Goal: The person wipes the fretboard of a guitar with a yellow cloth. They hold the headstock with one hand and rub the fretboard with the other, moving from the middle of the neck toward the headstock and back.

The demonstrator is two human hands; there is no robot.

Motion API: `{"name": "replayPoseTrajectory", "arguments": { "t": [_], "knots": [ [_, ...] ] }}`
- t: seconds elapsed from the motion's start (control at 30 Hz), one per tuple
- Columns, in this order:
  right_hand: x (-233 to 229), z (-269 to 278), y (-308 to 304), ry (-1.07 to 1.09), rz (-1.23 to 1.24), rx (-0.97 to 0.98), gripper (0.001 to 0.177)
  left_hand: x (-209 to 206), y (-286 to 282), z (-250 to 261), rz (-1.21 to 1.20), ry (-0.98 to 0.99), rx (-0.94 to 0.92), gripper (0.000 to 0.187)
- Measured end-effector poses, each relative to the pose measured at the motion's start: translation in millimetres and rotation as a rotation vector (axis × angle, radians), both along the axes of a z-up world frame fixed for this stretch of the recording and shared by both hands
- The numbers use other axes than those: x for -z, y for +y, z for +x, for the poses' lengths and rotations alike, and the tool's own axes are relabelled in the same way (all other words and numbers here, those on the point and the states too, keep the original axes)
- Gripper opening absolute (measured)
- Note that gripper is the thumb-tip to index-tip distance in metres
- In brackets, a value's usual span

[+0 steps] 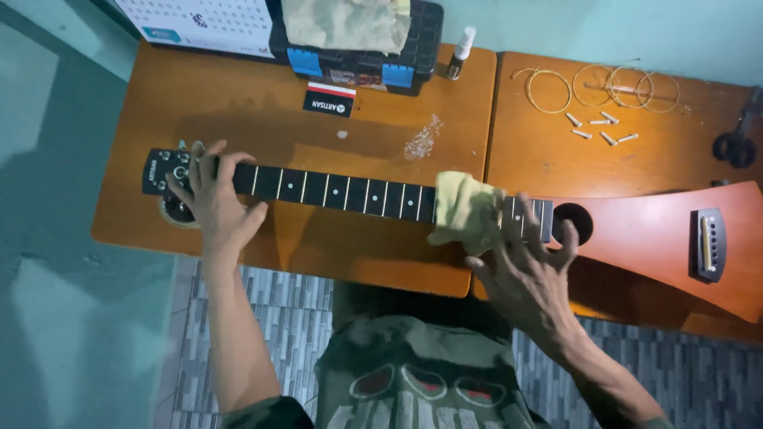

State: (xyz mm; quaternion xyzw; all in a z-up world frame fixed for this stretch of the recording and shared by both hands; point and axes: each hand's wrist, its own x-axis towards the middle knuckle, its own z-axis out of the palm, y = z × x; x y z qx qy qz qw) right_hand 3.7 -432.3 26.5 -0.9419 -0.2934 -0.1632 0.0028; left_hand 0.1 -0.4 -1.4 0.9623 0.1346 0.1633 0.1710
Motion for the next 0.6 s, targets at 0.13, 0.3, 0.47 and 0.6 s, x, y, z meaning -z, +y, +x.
{"name": "replayPoseTrajectory", "arguments": {
  "t": [0.13, 0.3, 0.47, 0.6],
  "knots": [
    [-4, 5, 3, 0.066, 0.163, -0.030, 0.058, -6, -6, 0, 0.013, 0.004, 0.000, 0.076],
    [6, 9, 41, 0.103, 0.075, -0.051, 0.086, -6, -6, -1, 0.024, 0.000, -0.010, 0.075],
    [25, 48, 59, 0.134, 0.147, -0.019, 0.096, 0, 4, -1, 0.002, 0.010, 0.034, 0.078],
    [25, 11, 54, 0.033, 0.052, -0.061, 0.109, 3, 7, 0, -0.015, 0.022, 0.015, 0.077]
  ]
}}
